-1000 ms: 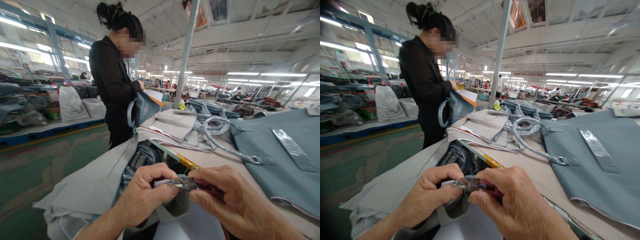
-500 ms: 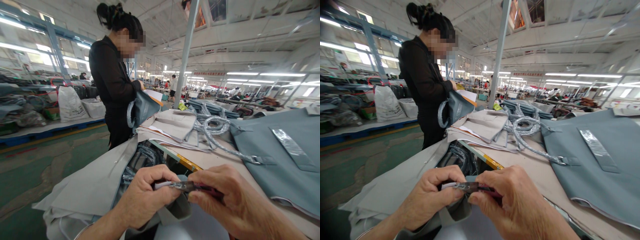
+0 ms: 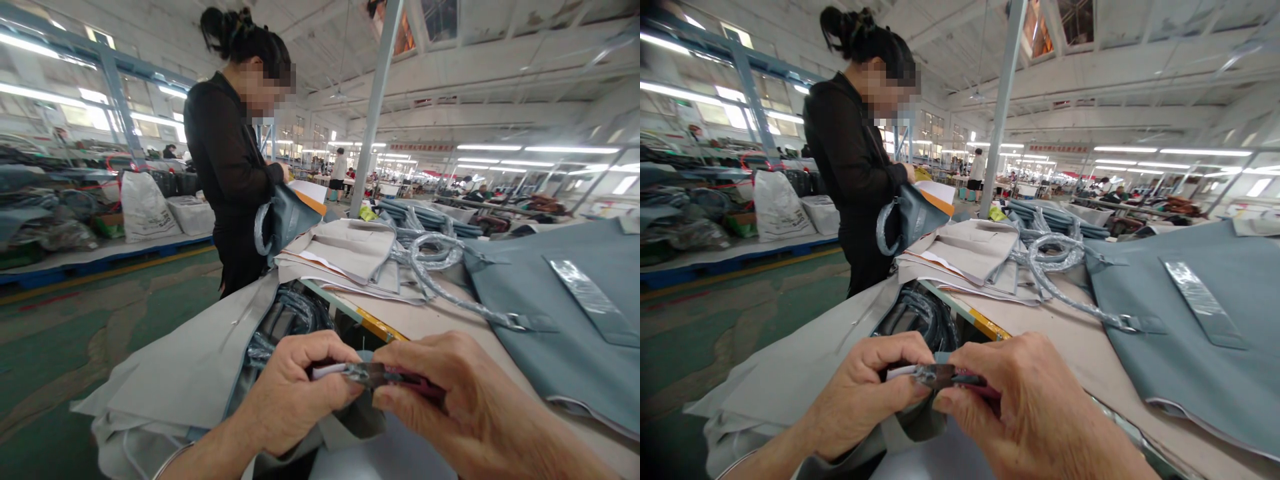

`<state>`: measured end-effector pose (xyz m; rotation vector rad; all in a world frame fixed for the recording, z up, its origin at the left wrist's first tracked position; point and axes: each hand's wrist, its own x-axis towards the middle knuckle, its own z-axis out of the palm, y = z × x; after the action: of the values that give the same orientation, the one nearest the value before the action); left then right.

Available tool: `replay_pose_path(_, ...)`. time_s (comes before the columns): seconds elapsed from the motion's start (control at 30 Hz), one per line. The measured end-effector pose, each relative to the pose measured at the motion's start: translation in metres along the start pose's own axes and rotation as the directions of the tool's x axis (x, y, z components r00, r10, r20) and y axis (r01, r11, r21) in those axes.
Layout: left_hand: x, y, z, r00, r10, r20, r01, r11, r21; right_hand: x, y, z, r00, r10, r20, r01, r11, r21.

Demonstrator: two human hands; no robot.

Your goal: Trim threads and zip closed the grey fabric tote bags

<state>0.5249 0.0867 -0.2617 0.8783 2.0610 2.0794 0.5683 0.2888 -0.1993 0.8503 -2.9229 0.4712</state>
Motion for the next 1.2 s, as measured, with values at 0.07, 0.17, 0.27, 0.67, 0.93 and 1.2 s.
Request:
replay_pose_path(0.07, -0.0005, -0.0011, -0.0005, 1.0, -0.003, 0.001, 0.003, 1.0, 0.004, 0.0003, -0.0004, -0.0003, 1.0, 0.001, 0.001, -0.001, 1.0, 0.01)
replay_pose_path(0.17, -0.0004, -0.0023, -0.001, 1.0, -0.004, 0.005, 0.004, 1.0, -0.004, 0.0004, -0.0005, -0.0008, 1.0, -0.003, 0.009, 0.003, 1.0, 0.023)
replay_pose_path(0.27, 0.0001, -0.0034, -0.0016, 1.0, 0.0, 0.018, 0.0, 1.0, -0.024, 0.0, -0.0004, -0.0006, 1.0, -0.009, -0.001, 0.009, 0.999, 0.032)
replay_pose_path(0.67, -0.0016, -0.0032, -0.0027, 0.997, 0.044, 0.056, -0.04, 0.996, -0.077, 0.0001, 0.0002, 0.0034, 0.998, -0.058, -0.018, 0.06, 0.995, 0.081)
replay_pose_path(0.93, -0.0014, -0.0034, -0.004, 0.998, 0.042, 0.043, -0.041, 0.999, -0.022, 0.0004, 0.0027, 0.0023, 0.997, -0.071, -0.011, 0.072, 0.988, 0.138)
replay_pose_path(1.2, -0.0005, -0.0016, -0.0053, 0.998, 0.049, 0.024, -0.049, 0.999, -0.009, -0.0028, 0.0021, 0.0009, 0.998, -0.065, 0.011, 0.062, 0.984, 0.165)
